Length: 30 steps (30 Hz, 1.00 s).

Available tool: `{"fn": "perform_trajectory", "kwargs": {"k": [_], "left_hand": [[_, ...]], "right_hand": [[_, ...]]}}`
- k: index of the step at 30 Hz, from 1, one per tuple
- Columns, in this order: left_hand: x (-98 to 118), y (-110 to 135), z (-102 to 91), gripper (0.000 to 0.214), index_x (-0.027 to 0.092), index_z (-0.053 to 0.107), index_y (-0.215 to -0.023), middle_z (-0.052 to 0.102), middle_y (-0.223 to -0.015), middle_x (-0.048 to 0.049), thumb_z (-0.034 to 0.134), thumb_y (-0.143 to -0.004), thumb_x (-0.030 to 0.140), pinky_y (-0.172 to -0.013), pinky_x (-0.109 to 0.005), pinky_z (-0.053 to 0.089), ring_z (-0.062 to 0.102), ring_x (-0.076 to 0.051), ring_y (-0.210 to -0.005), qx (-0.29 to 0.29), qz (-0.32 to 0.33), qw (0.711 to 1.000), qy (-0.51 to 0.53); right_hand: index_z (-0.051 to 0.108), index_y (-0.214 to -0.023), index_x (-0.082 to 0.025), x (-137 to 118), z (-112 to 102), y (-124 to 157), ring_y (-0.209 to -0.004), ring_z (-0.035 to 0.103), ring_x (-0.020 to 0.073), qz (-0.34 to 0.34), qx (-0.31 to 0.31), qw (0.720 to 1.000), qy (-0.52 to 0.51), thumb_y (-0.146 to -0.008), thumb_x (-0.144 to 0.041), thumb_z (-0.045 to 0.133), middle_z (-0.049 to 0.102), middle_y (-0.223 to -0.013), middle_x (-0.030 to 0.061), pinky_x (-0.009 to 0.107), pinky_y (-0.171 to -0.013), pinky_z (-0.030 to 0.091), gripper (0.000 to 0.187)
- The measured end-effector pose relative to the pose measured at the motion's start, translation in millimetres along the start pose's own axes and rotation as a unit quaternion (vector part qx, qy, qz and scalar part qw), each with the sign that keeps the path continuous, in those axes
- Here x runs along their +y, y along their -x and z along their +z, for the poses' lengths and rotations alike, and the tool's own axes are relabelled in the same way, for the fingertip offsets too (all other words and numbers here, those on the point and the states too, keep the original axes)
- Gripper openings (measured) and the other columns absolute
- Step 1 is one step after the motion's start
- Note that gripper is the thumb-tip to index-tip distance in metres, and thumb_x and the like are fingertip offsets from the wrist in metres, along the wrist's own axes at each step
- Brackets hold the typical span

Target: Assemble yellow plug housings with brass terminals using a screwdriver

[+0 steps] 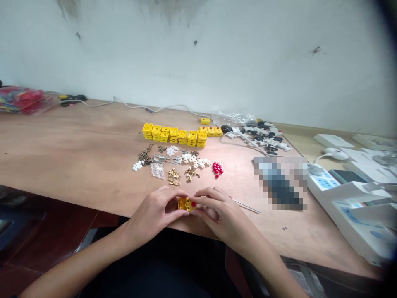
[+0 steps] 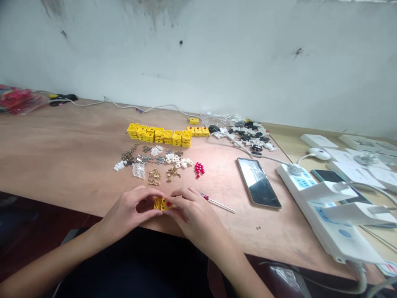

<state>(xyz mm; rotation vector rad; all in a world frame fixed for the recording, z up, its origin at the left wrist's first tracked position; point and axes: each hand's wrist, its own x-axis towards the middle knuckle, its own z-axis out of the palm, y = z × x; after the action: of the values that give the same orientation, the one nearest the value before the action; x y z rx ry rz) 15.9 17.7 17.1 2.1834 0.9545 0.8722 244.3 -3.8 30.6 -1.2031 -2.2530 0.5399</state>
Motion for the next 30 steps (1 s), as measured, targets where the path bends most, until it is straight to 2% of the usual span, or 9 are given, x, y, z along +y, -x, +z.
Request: {"fn": "perform_trajectory", "kwargs": {"k": [7, 11, 16, 20, 22, 24, 26, 28, 30], "left_hand": [[1.2, -1.4, -2.5, 0.033, 0.024, 0.067, -0.116, 0.074, -0.103, -0.0017, 0.081, -0.086, 0.021, -0.082, -0.034, 0.060, 0.070, -0.019, -0.089, 0.000, -0.014, 1.000, -0.005], [-0.3, -1.9, -2.1, 0.034, 0.025, 0.067, -0.117, 0.075, -0.106, -0.0030, 0.081, -0.086, 0.022, -0.086, -0.036, 0.060, 0.072, -0.020, -0.093, -0.003, -0.020, 1.000, -0.004], [-2.5, -1.3, 0.0, 0.036, 0.024, 0.067, -0.118, 0.075, -0.116, -0.0042, 0.081, -0.086, 0.019, -0.091, -0.038, 0.059, 0.071, -0.022, -0.104, -0.006, -0.001, 1.000, -0.007], [-0.8, -0.2, 2.0, 0.038, 0.024, 0.068, -0.121, 0.075, -0.119, -0.0049, 0.081, -0.086, 0.018, -0.098, -0.040, 0.057, 0.068, -0.024, -0.112, -0.011, 0.024, 0.999, -0.018], [0.1, 0.2, 2.9, 0.036, 0.024, 0.068, -0.122, 0.074, -0.118, -0.0054, 0.079, -0.088, 0.018, -0.098, -0.040, 0.058, 0.068, -0.024, -0.111, -0.011, 0.030, 0.999, -0.024], [0.4, 0.6, 3.5, 0.030, 0.023, 0.069, -0.120, 0.074, -0.117, -0.0060, 0.076, -0.090, 0.019, -0.096, -0.040, 0.058, 0.068, -0.024, -0.109, -0.008, 0.030, 0.999, -0.031], [0.5, 0.8, 3.7, 0.026, 0.022, 0.070, -0.117, 0.073, -0.116, -0.0064, 0.075, -0.091, 0.020, -0.096, -0.040, 0.059, 0.068, -0.024, -0.108, -0.007, 0.026, 0.999, -0.035], [1.3, 1.0, 4.0, 0.028, 0.021, 0.070, -0.117, 0.073, -0.114, -0.0066, 0.077, -0.090, 0.022, -0.095, -0.040, 0.059, 0.068, -0.024, -0.106, -0.006, 0.021, 0.999, -0.036], [3.2, 0.9, 4.9, 0.037, 0.021, 0.068, -0.123, 0.073, -0.115, -0.0074, 0.079, -0.089, 0.025, -0.094, -0.041, 0.059, 0.068, -0.026, -0.107, -0.007, 0.015, 0.999, -0.045]], "right_hand": [[0.075, -0.107, -0.022, -12.7, -6.4, -4.8, -0.092, 0.073, 0.0206, 0.024, -0.041, 0.998, 0.052, -0.097, -0.012, 0.053, 0.073, -0.107, 0.0076, 0.035, -0.082, 0.060, 0.026], [0.075, -0.101, -0.021, -16.5, -7.7, -7.9, -0.085, 0.074, 0.0202, 0.030, -0.069, 0.992, 0.099, -0.094, -0.007, 0.051, 0.074, -0.104, 0.0081, 0.032, -0.074, 0.058, 0.028], [0.072, -0.089, -0.018, -20.7, -7.1, -16.8, -0.069, 0.071, 0.0180, 0.067, -0.104, 0.983, 0.133, -0.087, -0.003, 0.057, 0.072, -0.092, 0.0071, 0.028, -0.059, 0.052, 0.021], [0.071, -0.081, -0.019, -21.9, -13.3, -22.6, -0.070, 0.071, 0.0149, 0.062, -0.096, 0.987, 0.114, -0.089, -0.004, 0.056, 0.073, -0.085, 0.0030, 0.025, -0.063, 0.055, 0.023], [0.074, -0.089, -0.022, -18.4, -20.5, -19.8, -0.079, 0.074, 0.0152, 0.037, -0.085, 0.991, 0.095, -0.093, -0.006, 0.056, 0.076, -0.093, 0.0025, 0.026, -0.072, 0.059, 0.024], [0.073, -0.109, -0.024, -10.3, -29.4, -11.2, -0.096, 0.076, 0.0197, 0.009, -0.042, 0.995, 0.091, -0.098, -0.013, 0.054, 0.078, -0.109, 0.0060, 0.032, -0.084, 0.062, 0.025], [0.060, -0.137, -0.023, 2.0, -37.0, 1.8, -0.114, 0.073, 0.0262, 0.013, 0.027, 0.990, 0.134, -0.101, -0.019, 0.049, 0.073, -0.128, 0.0123, 0.042, -0.093, 0.062, 0.038], [0.047, -0.150, -0.025, 16.5, -39.9, 16.1, -0.115, 0.074, 0.0271, 0.043, 0.039, 0.983, 0.177, -0.103, -0.021, 0.045, 0.072, -0.132, 0.0132, 0.044, -0.089, 0.065, 0.048], [0.047, -0.150, -0.025, 30.4, -37.3, 28.1, -0.110, 0.076, 0.0254, 0.051, 0.029, 0.978, 0.198, -0.100, -0.014, 0.045, 0.074, -0.128, 0.0123, 0.040, -0.086, 0.067, 0.051]]}}
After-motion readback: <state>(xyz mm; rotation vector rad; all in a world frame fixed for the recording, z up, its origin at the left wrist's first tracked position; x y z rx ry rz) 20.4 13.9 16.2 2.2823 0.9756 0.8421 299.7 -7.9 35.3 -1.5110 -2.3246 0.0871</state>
